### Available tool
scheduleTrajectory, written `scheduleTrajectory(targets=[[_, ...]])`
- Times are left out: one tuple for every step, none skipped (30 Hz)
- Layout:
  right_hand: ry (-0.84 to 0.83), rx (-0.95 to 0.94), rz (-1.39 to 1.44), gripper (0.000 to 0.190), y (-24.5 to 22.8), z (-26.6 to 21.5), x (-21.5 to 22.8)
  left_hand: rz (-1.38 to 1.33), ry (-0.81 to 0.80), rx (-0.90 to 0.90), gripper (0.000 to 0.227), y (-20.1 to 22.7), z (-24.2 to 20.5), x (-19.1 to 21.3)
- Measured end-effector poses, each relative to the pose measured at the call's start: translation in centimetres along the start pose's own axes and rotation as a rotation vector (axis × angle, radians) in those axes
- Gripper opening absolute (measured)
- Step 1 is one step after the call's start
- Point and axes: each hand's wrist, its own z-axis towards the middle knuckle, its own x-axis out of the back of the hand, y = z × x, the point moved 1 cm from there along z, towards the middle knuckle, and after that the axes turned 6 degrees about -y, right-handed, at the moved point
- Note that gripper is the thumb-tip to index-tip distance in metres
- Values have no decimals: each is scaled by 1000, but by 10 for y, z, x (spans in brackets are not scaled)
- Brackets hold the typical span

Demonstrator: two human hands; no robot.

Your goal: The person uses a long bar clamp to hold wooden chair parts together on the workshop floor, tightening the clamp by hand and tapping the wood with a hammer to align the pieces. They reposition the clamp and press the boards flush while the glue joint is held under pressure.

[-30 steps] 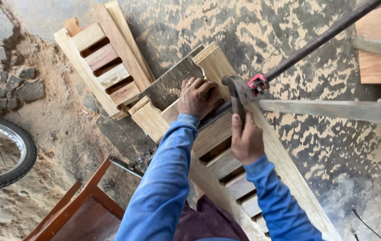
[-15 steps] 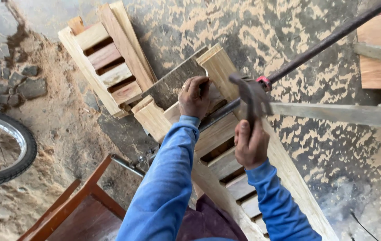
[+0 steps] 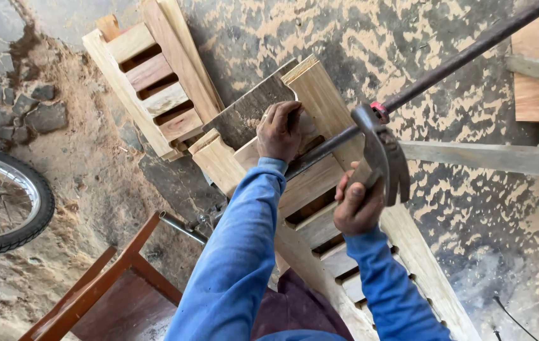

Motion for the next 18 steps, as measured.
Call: scheduleTrajectory(targets=[[27, 52, 60, 47, 14, -3, -3, 7, 3, -13, 16, 1, 0, 1], [31, 60, 59, 47, 22, 2, -1, 4, 7, -20, 16, 1, 1, 0], [-4, 61, -92, 45, 28, 7, 1, 4, 2, -19, 16, 1, 1, -1], [-38, 63, -240, 43, 35, 14, 2, 7, -2, -20, 16, 0, 3, 0], [-33, 72, -239, 43, 17, 17, 2, 6, 2, -29, 16, 0, 5, -1], [-34, 27, -294, 43, 0, 20, 2, 27, 0, -26, 16, -2, 6, -2], [-35, -18, -350, 43, -15, 23, 1, 48, -1, -22, 16, -5, 7, -4], [-46, -28, -353, 43, -7, 14, 1, 50, -4, -7, 16, -3, 4, -3], [0, -30, -204, 45, 1, 5, 1, 40, -11, 0, 15, -1, 2, -1], [53, -31, -53, 47, 10, -4, 0, 29, -19, 1, 15, 0, 1, 0], [50, -40, -54, 47, 13, -5, -1, 30, -25, 9, 15, 1, -2, 1], [74, 90, -127, 46, 15, 0, -3, 35, -17, -17, 16, 2, 1, 1], [96, 221, -198, 45, 16, 4, -4, 41, -10, -44, 17, 4, 4, 2], [103, 230, -199, 45, 18, 10, -2, 37, -6, -55, 17, 3, 4, 1], [61, 210, -343, 46, 20, 16, 0, 27, -7, -38, 16, 2, 4, -1], [13, 184, -485, 46, 23, 21, 0, 22, -10, -15, 15, 0, 2, -1], [15, 188, -484, 46, 12, 20, -1, 22, -8, -19, 15, -1, 3, -1], [14, 82, -391, 46, 3, 19, 0, 36, -5, -21, 16, -1, 3, -2]])
